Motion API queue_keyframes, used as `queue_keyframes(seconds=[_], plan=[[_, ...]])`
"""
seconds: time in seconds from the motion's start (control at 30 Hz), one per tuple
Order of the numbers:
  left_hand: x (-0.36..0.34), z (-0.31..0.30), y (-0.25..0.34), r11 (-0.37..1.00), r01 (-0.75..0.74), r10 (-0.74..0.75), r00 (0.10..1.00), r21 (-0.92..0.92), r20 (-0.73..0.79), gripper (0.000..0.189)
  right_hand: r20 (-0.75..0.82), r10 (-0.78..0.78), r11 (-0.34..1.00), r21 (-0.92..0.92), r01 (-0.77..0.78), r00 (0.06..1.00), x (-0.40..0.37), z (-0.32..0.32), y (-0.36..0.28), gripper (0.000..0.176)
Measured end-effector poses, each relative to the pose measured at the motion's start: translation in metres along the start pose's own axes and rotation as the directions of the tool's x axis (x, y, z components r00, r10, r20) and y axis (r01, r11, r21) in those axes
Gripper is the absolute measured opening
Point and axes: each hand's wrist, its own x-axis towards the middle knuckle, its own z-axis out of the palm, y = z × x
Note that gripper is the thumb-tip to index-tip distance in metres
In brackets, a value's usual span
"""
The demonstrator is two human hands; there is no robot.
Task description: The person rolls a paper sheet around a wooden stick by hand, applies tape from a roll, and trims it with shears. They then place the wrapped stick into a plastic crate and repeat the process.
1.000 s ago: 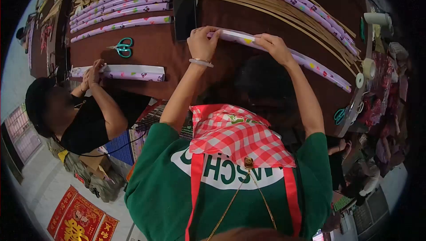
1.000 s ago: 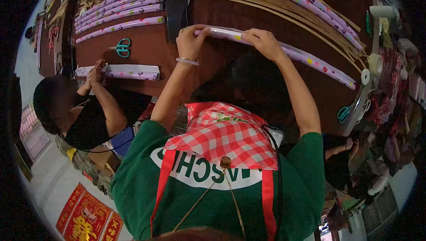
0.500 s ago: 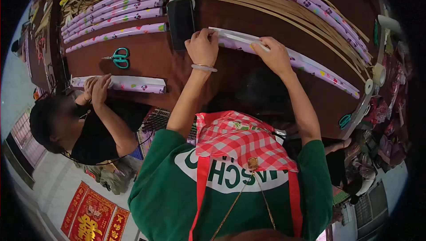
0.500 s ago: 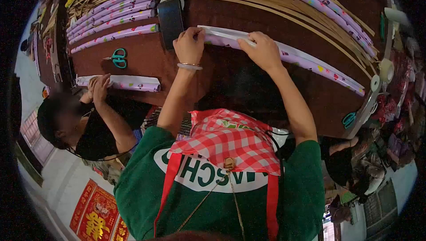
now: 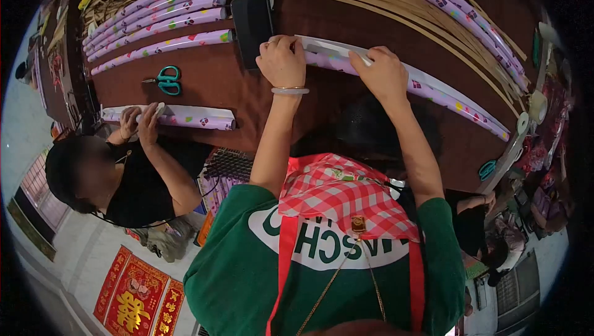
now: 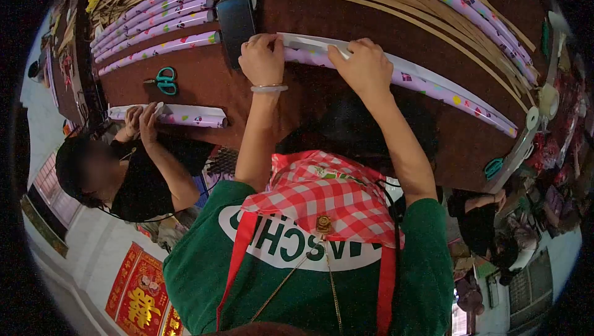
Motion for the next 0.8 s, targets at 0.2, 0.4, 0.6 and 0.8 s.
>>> queue_keyframes(seconds=[0.2, 0.4, 0.6, 0.8], plan=[[0.001, 0.003, 0.0, 0.999, 0.038, -0.039, 0.999, -0.023, -0.027, 0.008, -0.075, -0.017, 0.999, -0.037, 0.015, 0.997, -0.001, 0.008, 0.001, 0.045], [0.006, -0.001, 0.002, 0.997, 0.056, -0.056, 0.998, 0.051, 0.014, 0.014, -0.04, 0.001, 0.996, -0.095, -0.005, 0.999, 0.0, 0.002, -0.009, 0.044], [0.006, 0.0, 0.003, 0.996, 0.042, -0.043, 0.999, 0.072, 0.011, 0.015, -0.09, -0.029, 0.996, -0.083, 0.021, 0.996, 0.0, 0.007, -0.007, 0.044], [0.006, 0.005, 0.005, 0.994, 0.039, -0.038, 0.999, 0.1, -0.012, 0.014, -0.069, -0.019, 0.994, -0.105, 0.012, 0.997, 0.001, 0.006, -0.01, 0.043]])
